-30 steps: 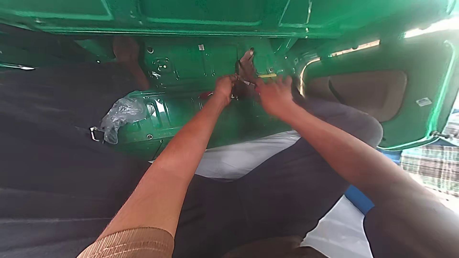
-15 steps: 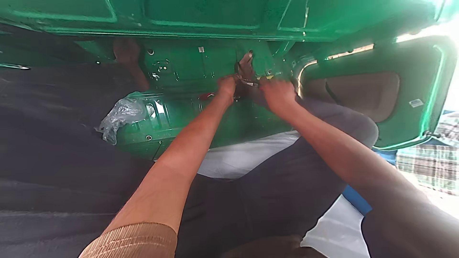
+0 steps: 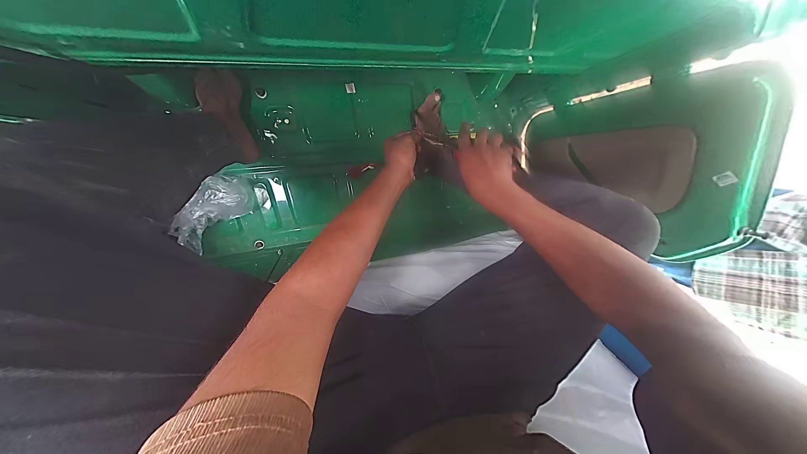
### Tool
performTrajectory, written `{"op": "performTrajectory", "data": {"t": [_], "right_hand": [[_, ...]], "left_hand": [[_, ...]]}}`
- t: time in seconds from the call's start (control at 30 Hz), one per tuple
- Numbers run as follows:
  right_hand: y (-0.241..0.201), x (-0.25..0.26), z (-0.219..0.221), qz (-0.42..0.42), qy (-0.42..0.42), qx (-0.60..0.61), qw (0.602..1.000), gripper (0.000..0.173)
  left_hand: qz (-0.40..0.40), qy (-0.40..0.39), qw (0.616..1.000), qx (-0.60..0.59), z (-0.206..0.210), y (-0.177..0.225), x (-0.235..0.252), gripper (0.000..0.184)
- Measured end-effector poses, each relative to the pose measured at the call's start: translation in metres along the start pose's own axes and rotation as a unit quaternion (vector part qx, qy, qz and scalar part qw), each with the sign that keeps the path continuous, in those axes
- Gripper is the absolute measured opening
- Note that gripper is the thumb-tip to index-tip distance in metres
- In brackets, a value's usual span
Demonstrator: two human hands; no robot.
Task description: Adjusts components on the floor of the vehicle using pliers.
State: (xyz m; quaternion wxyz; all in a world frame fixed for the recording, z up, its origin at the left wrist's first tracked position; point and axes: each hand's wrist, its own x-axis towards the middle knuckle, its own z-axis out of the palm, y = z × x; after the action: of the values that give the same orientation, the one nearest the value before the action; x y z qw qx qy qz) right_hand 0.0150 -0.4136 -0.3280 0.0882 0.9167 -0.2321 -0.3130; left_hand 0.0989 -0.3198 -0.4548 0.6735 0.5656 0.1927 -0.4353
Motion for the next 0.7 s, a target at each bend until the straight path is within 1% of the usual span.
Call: {"op": "performTrajectory", "data": {"t": [0.1,0.17,0.2,0.3,0.33,0.4,0.5,0.53,0.57,0.6,0.63,0.67,0.7], "right_hand": [[0.0,0.001,0.002,0.002,-0.003,-0.002,1.0,0.067],[0.0,0.0,0.003,0.003,-0.003,-0.006,1.0,0.065],[-0.001,-0.001,0.003,0.003,-0.008,-0.006,1.0,0.061],[-0.003,-0.006,-0.002,0.0,-0.041,0.004,0.999,0.042],[-0.003,-0.009,-0.004,-0.006,-0.056,0.018,0.998,0.039],[0.002,-0.011,-0.008,-0.027,-0.113,0.069,0.991,0.038],[0.012,0.0,-0.004,-0.032,-0.204,0.189,0.96,0.047],[0.014,0.004,-0.004,-0.022,-0.233,0.24,0.942,0.047],[0.015,0.008,-0.003,-0.004,-0.264,0.301,0.916,0.047],[0.018,0.011,0.002,0.008,-0.299,0.377,0.876,0.047],[0.021,0.013,0.008,0.024,-0.332,0.46,0.823,0.042],[0.023,0.015,0.01,0.044,-0.364,0.548,0.752,0.039],[0.026,0.016,0.009,0.048,-0.393,0.626,0.672,0.04]], "left_hand": [[-0.003,0.0,1.0,-0.001,0.001,-0.001,0.001,0.011],[-0.009,0.0,1.0,-0.002,0.001,-0.002,0.002,0.011],[-0.015,0.001,1.0,-0.003,0.001,-0.002,0.003,0.012],[-0.021,-0.007,1.0,-0.011,0.001,-0.002,0.003,0.009],[-0.017,-0.012,1.0,-0.011,0.001,-0.003,0.002,0.009],[-0.01,-0.026,1.0,0.002,-0.002,-0.006,0.002,0.01],[-0.011,-0.044,0.999,0.014,-0.009,-0.009,0.001,0.013],[-0.009,-0.045,0.999,0.014,-0.011,-0.009,0.001,0.012],[-0.009,-0.048,0.999,0.014,-0.012,-0.007,0.002,0.012],[-0.013,-0.052,0.998,0.011,-0.014,-0.006,0.001,0.014],[-0.021,-0.058,0.998,0.004,-0.017,-0.005,0.0,0.016],[-0.024,-0.064,0.998,-0.01,-0.019,-0.004,0.0,0.017],[-0.026,-0.072,0.997,-0.023,-0.021,-0.003,0.002,0.018]]}}
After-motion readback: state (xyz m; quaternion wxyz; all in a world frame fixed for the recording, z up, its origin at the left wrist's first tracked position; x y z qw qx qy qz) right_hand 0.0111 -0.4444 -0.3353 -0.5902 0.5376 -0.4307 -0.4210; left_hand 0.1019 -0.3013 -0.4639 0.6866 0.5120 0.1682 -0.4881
